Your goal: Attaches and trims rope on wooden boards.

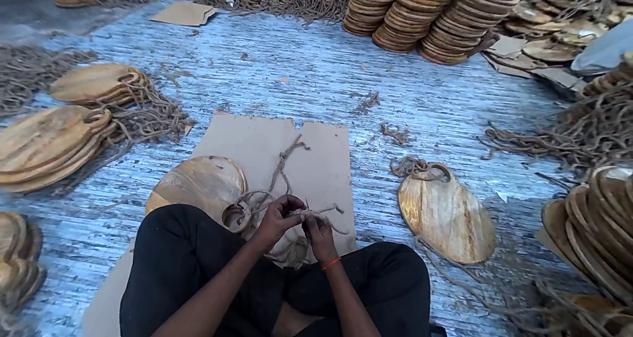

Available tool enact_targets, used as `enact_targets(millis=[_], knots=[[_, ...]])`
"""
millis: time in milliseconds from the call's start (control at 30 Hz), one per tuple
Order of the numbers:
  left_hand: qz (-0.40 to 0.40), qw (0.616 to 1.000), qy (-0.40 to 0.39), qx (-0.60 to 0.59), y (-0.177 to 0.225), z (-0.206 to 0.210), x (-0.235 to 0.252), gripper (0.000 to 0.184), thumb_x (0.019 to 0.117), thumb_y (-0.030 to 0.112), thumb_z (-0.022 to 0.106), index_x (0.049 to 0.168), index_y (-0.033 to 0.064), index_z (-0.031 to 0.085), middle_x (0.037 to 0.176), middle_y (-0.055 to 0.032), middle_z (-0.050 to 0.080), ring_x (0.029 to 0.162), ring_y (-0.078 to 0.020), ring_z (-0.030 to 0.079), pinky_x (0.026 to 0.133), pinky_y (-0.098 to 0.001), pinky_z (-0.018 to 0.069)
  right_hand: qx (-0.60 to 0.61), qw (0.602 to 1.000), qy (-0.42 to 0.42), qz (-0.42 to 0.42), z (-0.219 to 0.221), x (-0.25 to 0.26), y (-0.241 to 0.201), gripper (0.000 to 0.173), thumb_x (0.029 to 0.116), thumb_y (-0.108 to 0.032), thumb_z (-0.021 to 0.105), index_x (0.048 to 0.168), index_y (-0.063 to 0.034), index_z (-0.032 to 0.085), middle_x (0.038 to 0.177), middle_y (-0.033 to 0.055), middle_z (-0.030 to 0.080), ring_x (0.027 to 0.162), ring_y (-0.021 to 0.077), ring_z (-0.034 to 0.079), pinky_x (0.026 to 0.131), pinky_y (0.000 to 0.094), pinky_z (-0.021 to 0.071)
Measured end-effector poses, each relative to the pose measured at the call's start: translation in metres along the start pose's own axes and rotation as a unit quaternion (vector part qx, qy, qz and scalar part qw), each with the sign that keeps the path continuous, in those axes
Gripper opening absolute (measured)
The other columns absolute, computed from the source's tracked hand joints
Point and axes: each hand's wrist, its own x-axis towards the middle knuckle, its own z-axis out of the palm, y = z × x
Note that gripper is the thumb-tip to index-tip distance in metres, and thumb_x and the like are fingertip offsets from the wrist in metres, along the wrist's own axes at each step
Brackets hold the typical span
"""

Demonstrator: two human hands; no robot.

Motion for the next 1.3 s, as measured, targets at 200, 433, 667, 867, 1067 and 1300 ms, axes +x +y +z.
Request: enact_targets(millis=[200, 433, 667, 867, 1067, 1300], knots=[[-0.042, 0.985, -0.159, 0.041, 0.007, -0.018, 0.005, 0.087, 0.0818, 0.019, 0.074, 0.159, 0.0129, 0.036, 0.161, -0.0084, 0.039, 0.139, -0.0206, 0.048, 0.109, -0.0396, 0.0466, 0.116, 0.985, -0.124, 0.037, 0.005, -0.007, -0.018, 0.046, 0.0999, -0.057, 0.048, 0.075, -0.0189, 0.057, 0.056, -0.0151, 0.047, 0.045, -0.0041, 0.040, 0.044, 0.0150, 0.0360], [-0.064, 0.956, -0.283, 0.043, 0.015, -0.023, 0.000, 0.047, 0.0854, 0.026, 0.068, 0.127, 0.0033, 0.062, 0.153, -0.0108, 0.050, 0.140, -0.0204, 0.046, 0.108, -0.0383, 0.0453, 0.162, 0.962, -0.197, 0.099, 0.009, -0.016, -0.028, 0.047, 0.0989, -0.062, 0.049, 0.086, -0.0174, 0.056, 0.058, -0.0134, 0.051, 0.043, -0.0031, 0.042, 0.042, 0.0145, 0.0381], [-0.020, 0.975, -0.214, 0.053, 0.015, -0.013, -0.003, 0.027, 0.0944, 0.018, 0.064, 0.117, 0.0026, 0.063, 0.115, -0.0009, 0.069, 0.102, -0.0067, 0.065, 0.093, -0.0293, 0.0539, 0.257, 0.941, -0.172, 0.137, 0.012, -0.022, -0.029, 0.050, 0.1073, -0.046, 0.027, 0.080, -0.0151, 0.056, 0.057, -0.0103, 0.051, 0.043, -0.0023, 0.043, 0.042, 0.0133, 0.0375], [-0.010, 0.978, -0.203, 0.056, 0.010, -0.012, -0.004, 0.036, 0.0992, 0.027, 0.059, 0.125, 0.0014, 0.063, 0.131, -0.0059, 0.066, 0.113, -0.0088, 0.063, 0.099, -0.0307, 0.0515, 0.284, 0.930, -0.177, 0.150, 0.013, -0.024, -0.031, 0.054, 0.1075, -0.046, 0.021, 0.083, -0.0127, 0.056, 0.058, -0.0086, 0.050, 0.043, -0.0008, 0.044, 0.042, 0.0143, 0.0384], [-0.019, 0.990, -0.141, 0.025, 0.007, -0.007, -0.003, 0.019, 0.0982, 0.024, 0.060, 0.109, 0.0082, 0.060, 0.096, 0.0021, 0.067, 0.083, -0.0056, 0.064, 0.077, -0.0255, 0.0553, 0.347, 0.902, -0.148, 0.209, 0.022, -0.026, -0.035, 0.066, 0.1091, -0.052, 0.010, 0.080, -0.0111, 0.053, 0.055, -0.0059, 0.047, 0.041, 0.0018, 0.042, 0.040, 0.0157, 0.0376], [-0.007, 0.986, -0.079, 0.147, 0.005, -0.004, -0.001, 0.032, 0.1046, 0.032, 0.053, 0.114, 0.0033, 0.063, 0.081, 0.0029, 0.060, 0.064, -0.0017, 0.054, 0.063, -0.0216, 0.0495, 0.397, 0.890, -0.136, 0.180, 0.023, -0.031, -0.035, 0.032, 0.1018, -0.037, 0.043, 0.091, -0.0108, 0.056, 0.060, -0.0065, 0.051, 0.044, 0.0008, 0.047, 0.042, 0.0149, 0.0413]])
